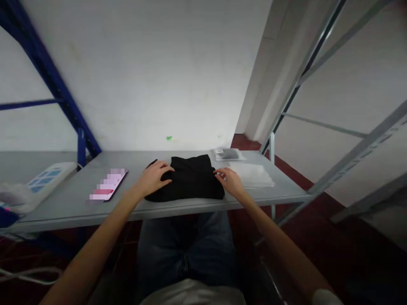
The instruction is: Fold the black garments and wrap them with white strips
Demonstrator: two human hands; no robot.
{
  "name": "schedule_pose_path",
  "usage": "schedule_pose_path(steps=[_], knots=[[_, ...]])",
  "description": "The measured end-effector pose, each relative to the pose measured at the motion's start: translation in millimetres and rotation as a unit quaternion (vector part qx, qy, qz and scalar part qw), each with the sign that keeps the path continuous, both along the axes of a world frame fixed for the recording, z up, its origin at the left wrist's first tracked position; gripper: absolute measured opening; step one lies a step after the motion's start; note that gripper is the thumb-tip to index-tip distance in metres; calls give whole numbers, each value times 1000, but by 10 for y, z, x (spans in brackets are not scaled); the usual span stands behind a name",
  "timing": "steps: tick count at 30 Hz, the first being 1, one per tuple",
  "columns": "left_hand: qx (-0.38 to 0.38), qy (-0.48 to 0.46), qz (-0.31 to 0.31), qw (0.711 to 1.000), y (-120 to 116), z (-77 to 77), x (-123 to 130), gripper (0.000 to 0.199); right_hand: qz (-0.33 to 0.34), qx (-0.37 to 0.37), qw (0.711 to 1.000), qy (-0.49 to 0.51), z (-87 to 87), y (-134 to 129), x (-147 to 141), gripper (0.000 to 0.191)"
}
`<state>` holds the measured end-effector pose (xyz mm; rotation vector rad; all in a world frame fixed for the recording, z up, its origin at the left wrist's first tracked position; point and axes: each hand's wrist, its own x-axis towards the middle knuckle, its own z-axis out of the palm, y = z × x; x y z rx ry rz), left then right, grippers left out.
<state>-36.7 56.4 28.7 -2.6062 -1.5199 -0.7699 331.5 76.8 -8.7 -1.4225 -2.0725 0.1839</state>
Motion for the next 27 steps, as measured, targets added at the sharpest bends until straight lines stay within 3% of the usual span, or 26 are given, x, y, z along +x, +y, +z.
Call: schedule_pose_path(steps=[2, 6, 10, 13, 16, 19, 23, 27], knots=[[-21, -15, -32, 999, -18, -70, 114, 20, -2, -4, 1000, 6, -10, -10, -15, 21], [-33, -50, -17, 998, 125, -152, 163, 15, 21, -40, 995, 85, -36, 84, -48, 20], [-48, -118, 100, 987, 469, -92, 129, 26, 19, -85, 970, 228, 38, 442, -174, 24], [-71, -152, 201, 965, 746, -29, 148, 27, -6, -75, 958, 275, 123, 742, -348, 28], [-45, -150, 238, 958, 877, -15, 240, 28, -64, -63, 969, 230, 108, 854, -558, 43], [-2, -142, 246, 959, 816, -56, 407, 33, -108, -35, 985, 133, -20, 752, -808, 60], [64, -44, 169, 983, 628, -168, 653, 31, -43, 31, 998, 22, -174, 539, -1187, 52], [40, 49, 133, 989, 587, -373, 759, 35, 0, 47, 999, -20, -239, 519, -1413, 48]])
